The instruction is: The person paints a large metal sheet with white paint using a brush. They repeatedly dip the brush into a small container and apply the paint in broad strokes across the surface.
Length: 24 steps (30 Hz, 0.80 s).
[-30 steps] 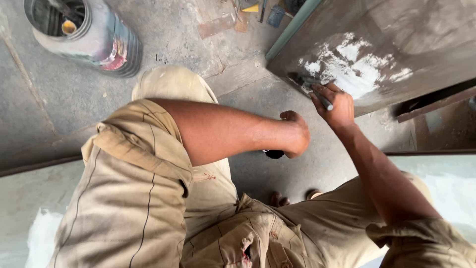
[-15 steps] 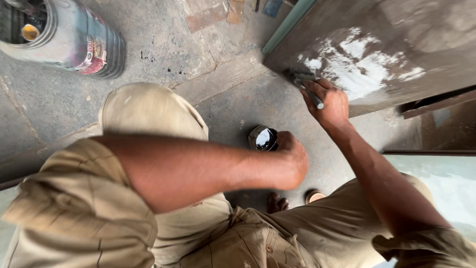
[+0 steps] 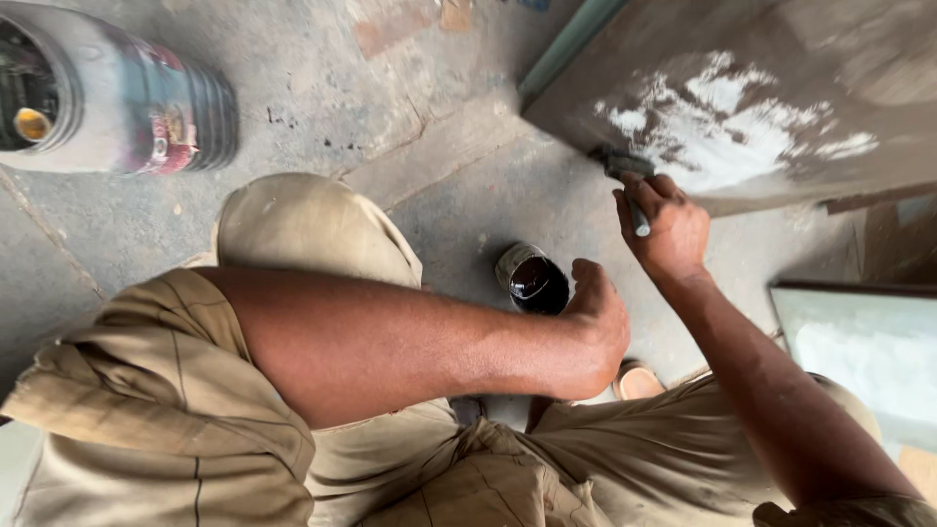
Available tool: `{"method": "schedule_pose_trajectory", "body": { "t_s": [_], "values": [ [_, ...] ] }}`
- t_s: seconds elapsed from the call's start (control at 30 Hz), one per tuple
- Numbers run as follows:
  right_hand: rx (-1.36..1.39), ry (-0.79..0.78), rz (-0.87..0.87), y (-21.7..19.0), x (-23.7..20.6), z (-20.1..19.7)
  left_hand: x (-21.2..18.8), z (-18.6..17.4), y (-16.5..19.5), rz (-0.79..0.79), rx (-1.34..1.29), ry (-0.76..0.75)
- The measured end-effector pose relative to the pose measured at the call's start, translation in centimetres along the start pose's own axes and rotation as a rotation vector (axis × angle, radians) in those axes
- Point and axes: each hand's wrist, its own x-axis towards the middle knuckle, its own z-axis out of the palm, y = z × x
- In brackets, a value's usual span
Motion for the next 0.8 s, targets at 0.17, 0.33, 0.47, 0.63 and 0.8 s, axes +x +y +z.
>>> {"method": "schedule_pose_trajectory", "body": {
  "t_s": [0.17, 0.33, 0.47, 0.63, 0.8],
  "values": [
    [0.360, 0.128, -0.003, 0.1, -0.4, -1.4, 1.0, 0.6, 1.7, 0.005, 0.056, -0.013],
    [0.328, 0.259, -0.049, -1.1, -1.4, -0.5, 4.0, 2.2, 3.7, -0.019, 0.097, -0.023],
    [0.275, 0.255, 0.008, -1.3, -3.7, -0.2, 6.8, 4.1, 5.0, -0.073, 0.127, -0.016],
    [0.312, 0.374, -0.046, -0.4, -5.5, -0.2, 7.7, 5.4, 4.9, -0.171, 0.128, 0.083],
    [0.260, 0.413, 0.060, -1.3, -5.5, -1.6, 4.7, 4.3, 5.0, -0.264, -0.015, 0.165]
  ]
}}
